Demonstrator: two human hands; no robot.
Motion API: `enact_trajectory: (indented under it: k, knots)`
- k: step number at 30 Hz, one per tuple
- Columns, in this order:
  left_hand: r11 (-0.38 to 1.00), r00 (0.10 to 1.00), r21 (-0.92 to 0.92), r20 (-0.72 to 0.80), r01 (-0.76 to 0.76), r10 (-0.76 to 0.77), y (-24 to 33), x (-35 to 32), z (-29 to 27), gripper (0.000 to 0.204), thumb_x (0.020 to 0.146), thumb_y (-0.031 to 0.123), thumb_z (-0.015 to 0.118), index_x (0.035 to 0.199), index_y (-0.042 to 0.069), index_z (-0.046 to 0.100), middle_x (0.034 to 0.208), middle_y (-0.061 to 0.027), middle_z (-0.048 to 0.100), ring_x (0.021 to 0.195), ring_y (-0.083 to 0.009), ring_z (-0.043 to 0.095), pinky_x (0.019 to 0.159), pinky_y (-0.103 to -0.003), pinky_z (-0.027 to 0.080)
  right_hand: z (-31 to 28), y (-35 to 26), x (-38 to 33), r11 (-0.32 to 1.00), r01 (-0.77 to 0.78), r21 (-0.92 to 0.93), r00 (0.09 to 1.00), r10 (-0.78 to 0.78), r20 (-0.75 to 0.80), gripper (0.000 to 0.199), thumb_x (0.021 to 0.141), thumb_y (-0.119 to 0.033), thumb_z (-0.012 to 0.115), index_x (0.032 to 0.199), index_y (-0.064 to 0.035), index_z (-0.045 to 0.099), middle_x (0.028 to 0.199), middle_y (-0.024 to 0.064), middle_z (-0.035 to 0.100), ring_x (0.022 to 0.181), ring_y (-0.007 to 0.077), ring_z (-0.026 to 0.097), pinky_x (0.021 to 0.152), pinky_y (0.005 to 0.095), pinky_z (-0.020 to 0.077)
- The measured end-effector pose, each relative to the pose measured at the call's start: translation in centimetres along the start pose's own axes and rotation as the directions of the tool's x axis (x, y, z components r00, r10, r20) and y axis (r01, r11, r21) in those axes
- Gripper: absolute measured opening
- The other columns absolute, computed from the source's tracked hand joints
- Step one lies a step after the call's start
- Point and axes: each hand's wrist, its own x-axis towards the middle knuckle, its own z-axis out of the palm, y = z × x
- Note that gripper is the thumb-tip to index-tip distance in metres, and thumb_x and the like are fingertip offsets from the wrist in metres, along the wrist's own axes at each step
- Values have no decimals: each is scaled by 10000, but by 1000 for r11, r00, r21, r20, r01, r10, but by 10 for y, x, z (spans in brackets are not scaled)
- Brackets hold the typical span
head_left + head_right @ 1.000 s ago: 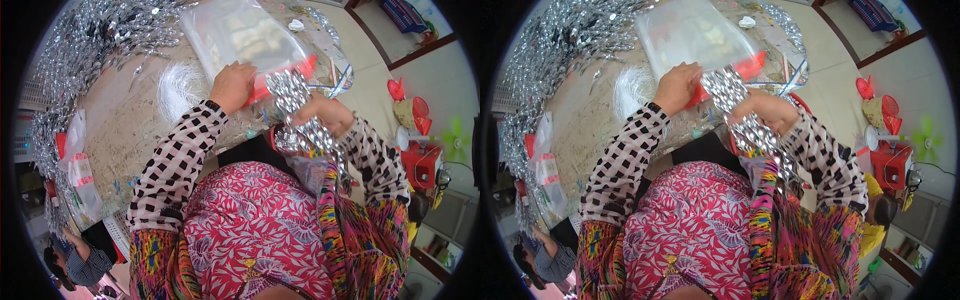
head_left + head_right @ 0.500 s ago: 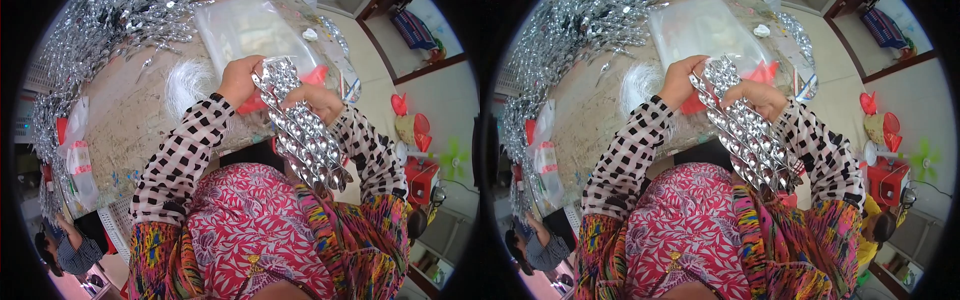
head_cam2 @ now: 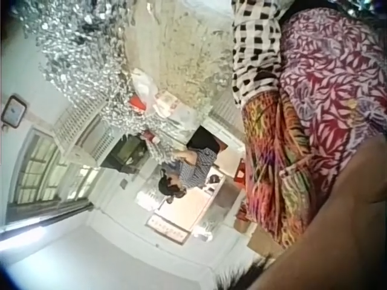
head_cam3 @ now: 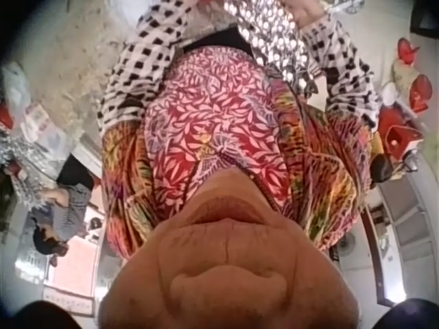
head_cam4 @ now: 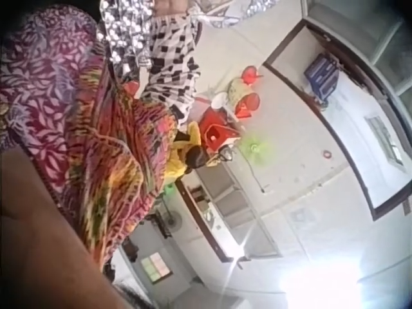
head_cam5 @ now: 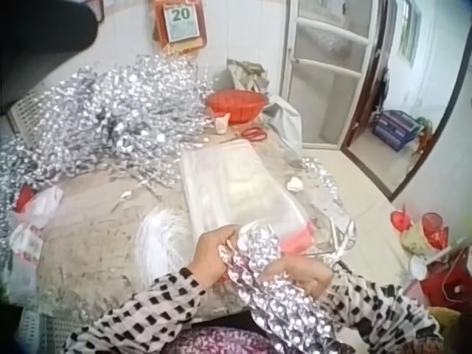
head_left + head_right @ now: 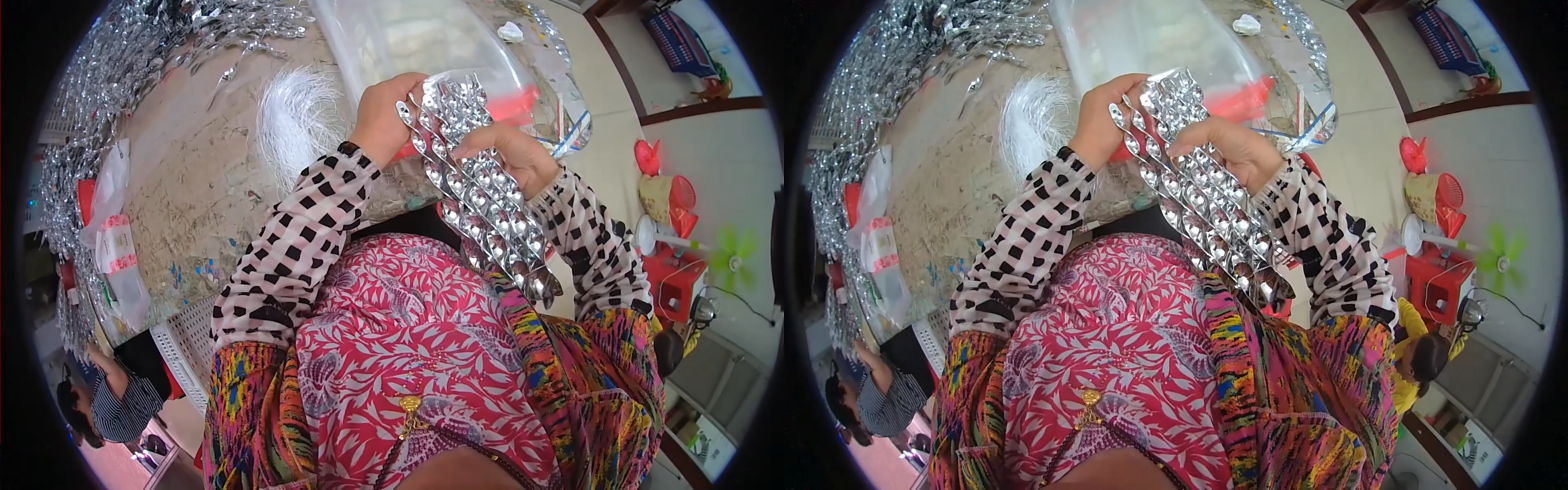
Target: Packaging shiny silver decorative objects into plastic bags and a red basket.
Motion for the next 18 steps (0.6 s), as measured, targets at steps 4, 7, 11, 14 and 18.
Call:
enact_trajectory:
  k: [4,7,11,14,18]
  knots:
    - [988,997,140,41,-69,64,9,-6,-5,232,887,41,533,1098,-25,603,717,13,571,602,-70,558,586,-203,455,-4,8,-14,938,307,-162,941,-274,198,195,753,46,632,947,33,619,926,141,660,828,204,656,808,323,545]
    - [997,1000,73,22,14,-16,10,-5,-2,245,852,49,514,1066,-5,617,729,-60,617,630,-135,599,592,-243,461,-15,-5,6,999,25,-45,972,-14,236,206,724,23,633,930,28,632,877,142,672,774,205,664,763,328,559]
    - [977,999,213,-40,25,-17,13,-5,-1,265,794,44,505,1024,25,635,708,-108,632,631,-212,616,619,-293,470,-10,-11,9,988,-149,-49,985,153,86,195,698,12,627,892,36,640,820,145,675,728,210,666,726,333,565]
    - [944,999,327,13,-36,34,15,-4,-2,252,778,62,529,1004,31,636,683,-91,619,626,-240,607,645,-313,481,-16,-9,13,983,-171,-71,982,176,75,205,675,24,634,880,39,644,809,139,676,690,210,665,690,320,563]
    - [950,997,302,44,-78,68,17,-13,-6,290,772,61,520,1047,69,613,653,-65,589,637,-265,594,894,-391,444,2,-13,-6,994,-61,-95,982,77,175,380,641,48,644,1019,42,611,878,124,675,730,199,662,688,299,545]
